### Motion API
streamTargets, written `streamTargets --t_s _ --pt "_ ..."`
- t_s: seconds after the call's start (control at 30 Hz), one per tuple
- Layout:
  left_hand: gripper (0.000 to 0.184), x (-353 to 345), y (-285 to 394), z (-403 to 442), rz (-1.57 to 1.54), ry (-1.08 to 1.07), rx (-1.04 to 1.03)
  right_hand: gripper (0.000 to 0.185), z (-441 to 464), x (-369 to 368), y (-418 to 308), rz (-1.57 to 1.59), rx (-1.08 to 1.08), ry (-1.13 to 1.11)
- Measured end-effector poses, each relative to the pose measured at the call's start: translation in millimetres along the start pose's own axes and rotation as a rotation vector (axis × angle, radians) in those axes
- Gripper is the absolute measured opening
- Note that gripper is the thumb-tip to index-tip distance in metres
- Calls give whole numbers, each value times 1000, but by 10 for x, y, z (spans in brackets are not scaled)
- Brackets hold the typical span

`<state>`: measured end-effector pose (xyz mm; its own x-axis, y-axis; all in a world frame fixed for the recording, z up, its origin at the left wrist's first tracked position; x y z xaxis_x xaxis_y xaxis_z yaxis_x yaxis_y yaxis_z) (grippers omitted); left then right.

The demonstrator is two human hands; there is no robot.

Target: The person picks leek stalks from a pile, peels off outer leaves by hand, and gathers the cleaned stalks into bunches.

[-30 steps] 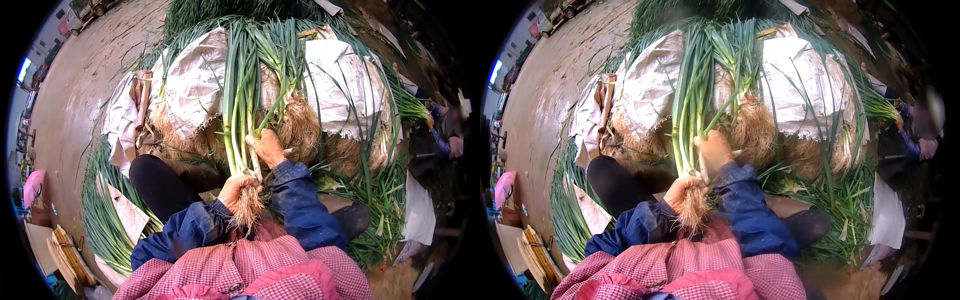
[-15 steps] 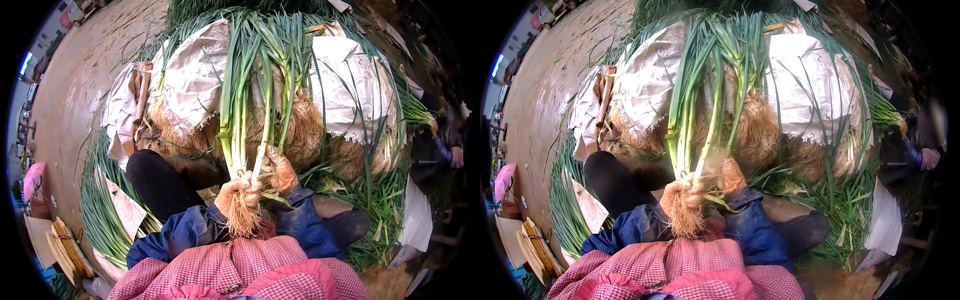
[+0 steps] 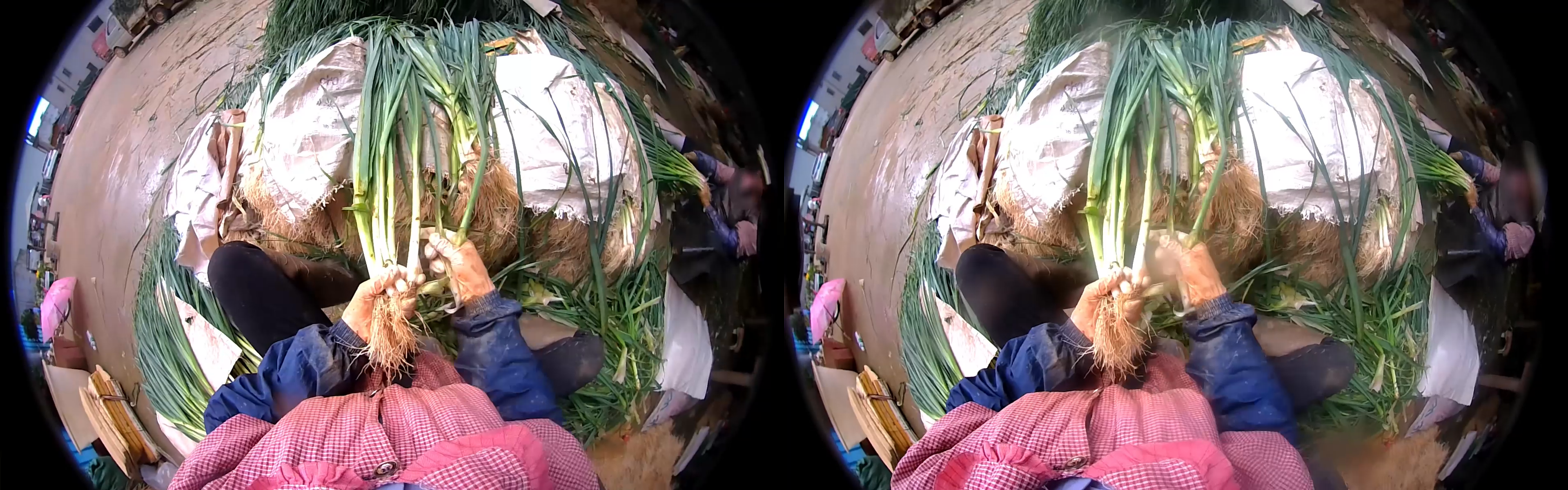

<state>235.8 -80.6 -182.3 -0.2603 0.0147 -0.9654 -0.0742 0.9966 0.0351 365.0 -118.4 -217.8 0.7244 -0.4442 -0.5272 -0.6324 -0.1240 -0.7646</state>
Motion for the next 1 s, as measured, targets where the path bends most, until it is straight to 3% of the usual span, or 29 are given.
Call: streamTargets --t_s 0.07,0.1,0.13,0.2,0.27,0.37,0.4,0.43,0.47,0.57,0.6,0.67,0.73,0.77,0.83,0.9,0.93,0.97,1.0 --pt "26 -81 -16 -9 -5 -86 44 24 348 -221 -58 -72 2 -13" --pt "28 -68 -22 -42 -4 -93 48 21 547 -410 -33 371 16 -147" --pt "31 -92 -25 -64 -6 -99 49 18 561 -651 -229 162 105 -334" --pt "34 -75 12 -109 -24 -68 37 19 605 -675 -178 188 121 -371" --pt "27 -66 -42 -126 -134 -173 87 20 568 -530 67 548 80 -238" --pt "27 66 -30 -67 -80 -222 88 27 446 -252 639 278 156 -383" --pt "27 81 -13 -37 -70 -243 86 27 258 -275 720 554 168 -434" --pt "30 37 -26 -62 -98 -138 71 28 307 -123 853 728 132 -292" --pt "29 22 -37 -56 -84 -115 99 30 165 -353 457 776 165 -157" --pt "30 -30 -57 7 -81 -93 74 34 -169 -1007 -98 989 52 -712" --pt "30 -85 -26 49 -72 -107 78 26 -74 -563 2 820 345 -370" --pt "31 -123 -27 75 -60 -121 74 18 -474 -290 -105 1052 460 -177" --pt "31 -186 -92 99 -79 -99 117 19 -1015 -8 -368 384 412 -106" --pt "30 -183 -120 137 -7 -82 95 19 -1238 126 -468 266 366 -151" --pt "29 -161 -117 169 61 -55 92 13 -1828 786 -883 489 594 -194" --pt "27 -159 -93 116 56 -33 88 26 -2714 1652 -978 -49 221 367" --pt "27 -107 -69 111 55 -63 89 33 -3143 2081 -1036 -517 -56 770" --pt "27 -48 -45 135 53 -73 76 33 -3080 2157 -980 -530 -49 762" --pt "26 36 -29 158 126 -63 60 40 -3067 2271 -1025 -837 -26 900"
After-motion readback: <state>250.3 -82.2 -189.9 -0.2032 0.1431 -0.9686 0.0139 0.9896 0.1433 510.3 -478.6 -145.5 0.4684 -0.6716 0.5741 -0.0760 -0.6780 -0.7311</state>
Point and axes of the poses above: each hand's wrist, its own z-axis towards the middle knuckle, its own x-axis out of the back of the hand, y = z × x, the point moved 8 cm from there along z, towards the middle knuckle, and after that the axes turned 14 degrees about -y, right-handed, at the moved point
